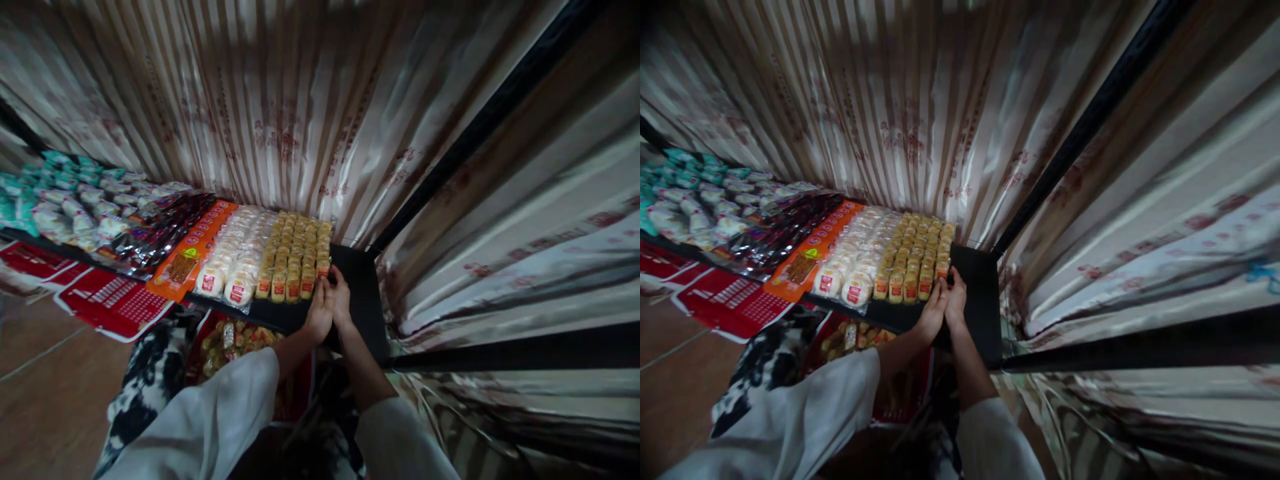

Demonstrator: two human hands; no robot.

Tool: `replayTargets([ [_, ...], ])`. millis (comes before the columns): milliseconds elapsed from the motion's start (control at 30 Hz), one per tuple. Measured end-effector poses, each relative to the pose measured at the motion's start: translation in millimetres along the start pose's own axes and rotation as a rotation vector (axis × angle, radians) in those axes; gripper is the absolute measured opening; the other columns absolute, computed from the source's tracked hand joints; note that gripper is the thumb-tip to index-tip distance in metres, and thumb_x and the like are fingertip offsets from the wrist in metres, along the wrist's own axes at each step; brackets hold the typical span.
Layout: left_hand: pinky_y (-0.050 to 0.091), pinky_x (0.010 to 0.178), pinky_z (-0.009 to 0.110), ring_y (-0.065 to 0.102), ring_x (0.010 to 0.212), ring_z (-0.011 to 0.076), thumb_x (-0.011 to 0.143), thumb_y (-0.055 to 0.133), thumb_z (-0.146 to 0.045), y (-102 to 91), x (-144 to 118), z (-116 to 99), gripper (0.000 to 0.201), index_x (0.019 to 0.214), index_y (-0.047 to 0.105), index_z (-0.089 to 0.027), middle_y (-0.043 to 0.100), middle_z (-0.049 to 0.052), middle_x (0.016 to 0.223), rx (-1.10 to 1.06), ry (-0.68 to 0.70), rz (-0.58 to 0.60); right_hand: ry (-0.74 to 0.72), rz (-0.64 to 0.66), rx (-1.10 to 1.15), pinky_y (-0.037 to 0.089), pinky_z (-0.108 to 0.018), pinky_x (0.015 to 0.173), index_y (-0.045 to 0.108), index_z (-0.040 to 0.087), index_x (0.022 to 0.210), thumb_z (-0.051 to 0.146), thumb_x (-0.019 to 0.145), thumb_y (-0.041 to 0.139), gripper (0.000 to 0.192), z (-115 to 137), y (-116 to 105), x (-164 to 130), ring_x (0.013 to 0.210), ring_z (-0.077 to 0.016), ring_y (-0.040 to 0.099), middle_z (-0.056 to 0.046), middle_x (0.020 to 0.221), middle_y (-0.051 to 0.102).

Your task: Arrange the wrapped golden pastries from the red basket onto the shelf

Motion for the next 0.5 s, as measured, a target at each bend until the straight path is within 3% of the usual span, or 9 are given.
replayTargets([
  [167, 0.038, 0.104, 0.033, 0.052, 0.116, 0.0183, 0.083, 0.043, -0.020, -16.0, -33.6, -3.8, 0.041, 0.123, 0.050, -0.019, 0.056, 0.006, 0.127, 0.095, 0.005, -0.010, -0.025, -0.145, 0.006, 0.048, -0.035, 0.082, 0.054, 0.013, 0.117, 0.044, 0.074, 0.051, 0.053, 25.0, -5.7, -20.7, 0.105, -0.0229, 0.055, -0.014, 0.114, 0.060],
  [300, 0.049, 0.086, 0.028, 0.063, 0.084, 0.0135, 0.080, 0.038, -0.014, -43.2, -80.2, 10.7, 0.030, 0.094, 0.064, -0.018, 0.068, 0.002, 0.096, 0.169, 0.028, 0.040, -0.055, -0.185, 0.104, 0.048, -0.028, 0.072, 0.054, 0.014, 0.112, 0.043, 0.080, 0.047, 0.044, 44.5, -11.4, -66.8, 0.087, -0.0172, 0.060, -0.010, 0.099, 0.064],
  [400, 0.048, 0.080, 0.026, 0.061, 0.081, 0.0137, 0.082, 0.037, -0.020, -75.3, -106.9, 36.7, 0.027, 0.085, 0.064, -0.019, 0.068, 0.002, 0.087, 0.209, -0.002, 0.042, -0.054, -0.070, 0.136, 0.048, -0.025, 0.066, 0.058, 0.015, 0.101, 0.043, 0.082, 0.046, 0.036, 49.9, -9.9, -109.7, 0.076, -0.0158, 0.061, -0.006, 0.082, 0.066],
  [500, 0.047, 0.076, 0.025, 0.061, 0.081, 0.0142, 0.082, 0.039, -0.021, -110.4, -114.9, 69.9, 0.024, 0.081, 0.063, -0.018, 0.068, 0.003, 0.085, 0.282, -0.124, 0.013, -0.052, 0.187, 0.032, 0.047, -0.025, 0.063, 0.063, 0.021, 0.086, 0.041, 0.083, 0.044, 0.028, 46.1, 0.8, -147.0, 0.066, -0.0153, 0.060, -0.002, 0.069, 0.065],
])
Point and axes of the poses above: each hand's wrist, its own x-axis towards the middle knuckle, its own y-axis out of the palm, z = x × y, the point moved 1 cm from there along x, towards the middle knuckle
